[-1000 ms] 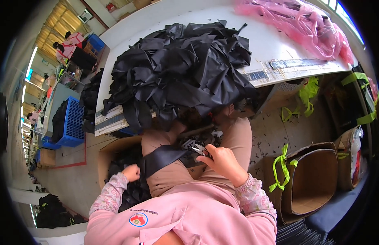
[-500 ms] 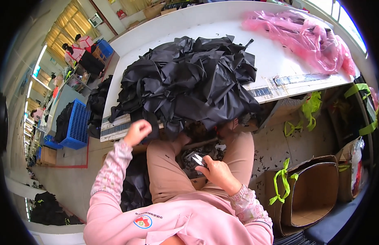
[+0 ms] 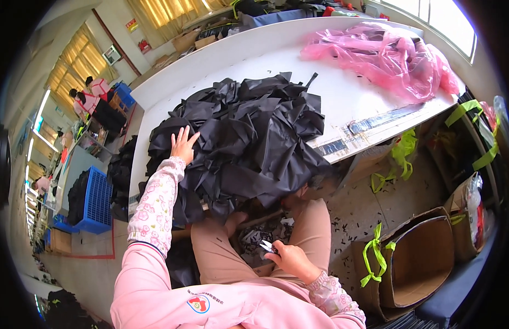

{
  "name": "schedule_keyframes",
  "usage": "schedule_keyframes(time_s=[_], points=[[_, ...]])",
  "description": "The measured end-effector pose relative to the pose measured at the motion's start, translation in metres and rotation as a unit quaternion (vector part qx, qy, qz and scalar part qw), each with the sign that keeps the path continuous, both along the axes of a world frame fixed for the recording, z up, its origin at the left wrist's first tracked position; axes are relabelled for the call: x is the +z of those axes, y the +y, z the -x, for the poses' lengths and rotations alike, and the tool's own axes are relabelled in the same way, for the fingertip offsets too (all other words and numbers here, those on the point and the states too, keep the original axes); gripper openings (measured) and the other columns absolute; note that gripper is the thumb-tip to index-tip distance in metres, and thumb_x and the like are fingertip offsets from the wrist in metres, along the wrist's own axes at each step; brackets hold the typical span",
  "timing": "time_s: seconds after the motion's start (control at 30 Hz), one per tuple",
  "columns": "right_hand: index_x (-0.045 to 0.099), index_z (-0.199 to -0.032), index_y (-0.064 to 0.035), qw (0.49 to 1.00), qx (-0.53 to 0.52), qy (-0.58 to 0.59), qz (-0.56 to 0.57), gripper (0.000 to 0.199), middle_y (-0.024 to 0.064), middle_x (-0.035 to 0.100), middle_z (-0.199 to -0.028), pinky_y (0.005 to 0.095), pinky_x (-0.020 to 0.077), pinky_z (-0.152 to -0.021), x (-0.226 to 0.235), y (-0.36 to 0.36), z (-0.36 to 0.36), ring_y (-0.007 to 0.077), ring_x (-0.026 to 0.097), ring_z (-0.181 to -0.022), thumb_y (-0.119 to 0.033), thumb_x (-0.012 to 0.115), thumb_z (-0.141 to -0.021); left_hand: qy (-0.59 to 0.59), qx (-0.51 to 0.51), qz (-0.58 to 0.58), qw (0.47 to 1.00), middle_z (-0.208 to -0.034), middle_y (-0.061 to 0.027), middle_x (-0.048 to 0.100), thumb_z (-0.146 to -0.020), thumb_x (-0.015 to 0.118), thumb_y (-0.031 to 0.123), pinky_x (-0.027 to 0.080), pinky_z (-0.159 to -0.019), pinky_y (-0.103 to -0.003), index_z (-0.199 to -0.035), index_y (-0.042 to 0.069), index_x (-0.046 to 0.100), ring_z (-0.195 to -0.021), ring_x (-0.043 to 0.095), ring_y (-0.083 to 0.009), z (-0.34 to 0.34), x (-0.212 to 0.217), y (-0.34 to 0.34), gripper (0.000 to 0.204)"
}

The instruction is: Trimming pieces of black fabric with scissors in a factory setting.

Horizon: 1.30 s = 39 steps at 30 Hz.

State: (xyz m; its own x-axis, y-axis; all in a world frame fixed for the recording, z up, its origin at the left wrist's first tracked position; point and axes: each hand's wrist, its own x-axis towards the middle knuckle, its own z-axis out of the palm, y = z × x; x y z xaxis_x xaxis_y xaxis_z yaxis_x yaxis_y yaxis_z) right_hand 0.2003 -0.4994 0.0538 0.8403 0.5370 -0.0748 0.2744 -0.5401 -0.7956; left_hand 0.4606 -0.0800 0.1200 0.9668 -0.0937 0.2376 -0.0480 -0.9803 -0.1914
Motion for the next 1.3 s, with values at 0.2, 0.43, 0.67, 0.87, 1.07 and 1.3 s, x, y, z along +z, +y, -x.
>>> schedule_keyframes(time_s=[0.2,0.43,0.67,0.87,1.07,1.3], points=[[0.054,-0.101,-0.0016,1.0,0.012,0.001,0.0,0.039,0.0211,0.064,-0.071,0.0468,0.0487,-0.06,0.006,0.006,-0.018,0.04,0.063,-0.069,-0.038,0.061,-0.09,-0.069,-0.053,0.092,0.992,-0.12,-0.0065,0.062,-0.077,0.071,0.017,0.031,-0.106,-0.051,-0.088,0.01,0.068,-0.117,0.053,-0.0264,-0.003,0.015,0.015,0.013],[0.054,-0.097,-0.0008,0.982,-0.03,-0.101,-0.154,0.028,0.0168,0.061,-0.074,0.0422,0.0491,-0.061,0.017,0.018,-0.048,0.0383,0.061,-0.07,-0.022,0.068,-0.086,-0.184,-0.157,0.619,0.747,-0.095,-0.0092,0.066,-0.093,0.058,0.012,0.047,-0.083,-0.029,-0.099,-0.003,0.062,-0.088,0.062,-0.0152,0.092,0.115,-0.007,0.016],[0.057,-0.101,-0.0022,0.919,-0.024,-0.129,-0.371,0.029,0.0055,0.064,-0.098,0.0168,0.0361,-0.051,0.104,0.04,-0.063,0.0017,0.04,-0.055,-0.008,0.076,-0.08,0.003,-0.09,0.816,0.571,-0.077,-0.0012,0.054,-0.093,0.053,0.019,0.041,-0.062,-0.023,-0.081,0.007,0.054,-0.067,0.05,-0.0105,0.22,0.164,-0.124,0.018],[0.053,-0.118,0.0002,0.844,0.143,-0.264,-0.445,0.054,0.0192,0.062,-0.116,0.0324,0.0503,-0.057,0.141,0.049,-0.042,0.0291,0.065,-0.069,-0.008,0.077,-0.07,0.33,-0.202,0.87,0.305,-0.075,-0.0059,0.057,-0.094,0.059,0.035,0.047,-0.061,-0.029,-0.084,0.006,0.057,-0.064,0.056,-0.0158,0.276,0.147,-0.194,0.031],[0.061,-0.093,0.0002,0.886,0.098,-0.202,-0.406,0.02,0.0113,0.065,-0.074,0.0331,0.0486,-0.052,0.132,0.019,-0.02,0.0296,0.063,-0.06,-0.004,0.069,-0.075,0.267,-0.166,0.913,0.258,-0.078,-0.0053,0.056,-0.097,0.054,0.036,0.049,-0.065,-0.028,-0.087,0.006,0.055,-0.068,0.057,-0.014,0.265,0.134,-0.213,0.031],[0.064,-0.099,-0.0027,0.964,-0.126,-0.027,-0.232,0.016,0.0106,0.065,-0.079,0.0278,0.048,-0.061,0.067,0.017,-0.048,0.0191,0.062,-0.066,-0.005,0.068,-0.084,0.104,-0.001,0.959,0.264,-0.074,0.0032,0.055,-0.098,0.055,0.03,0.046,-0.061,-0.023,-0.085,0.011,0.058,-0.065,0.054,-0.0066,0.211,0.043,-0.193,0.023]])
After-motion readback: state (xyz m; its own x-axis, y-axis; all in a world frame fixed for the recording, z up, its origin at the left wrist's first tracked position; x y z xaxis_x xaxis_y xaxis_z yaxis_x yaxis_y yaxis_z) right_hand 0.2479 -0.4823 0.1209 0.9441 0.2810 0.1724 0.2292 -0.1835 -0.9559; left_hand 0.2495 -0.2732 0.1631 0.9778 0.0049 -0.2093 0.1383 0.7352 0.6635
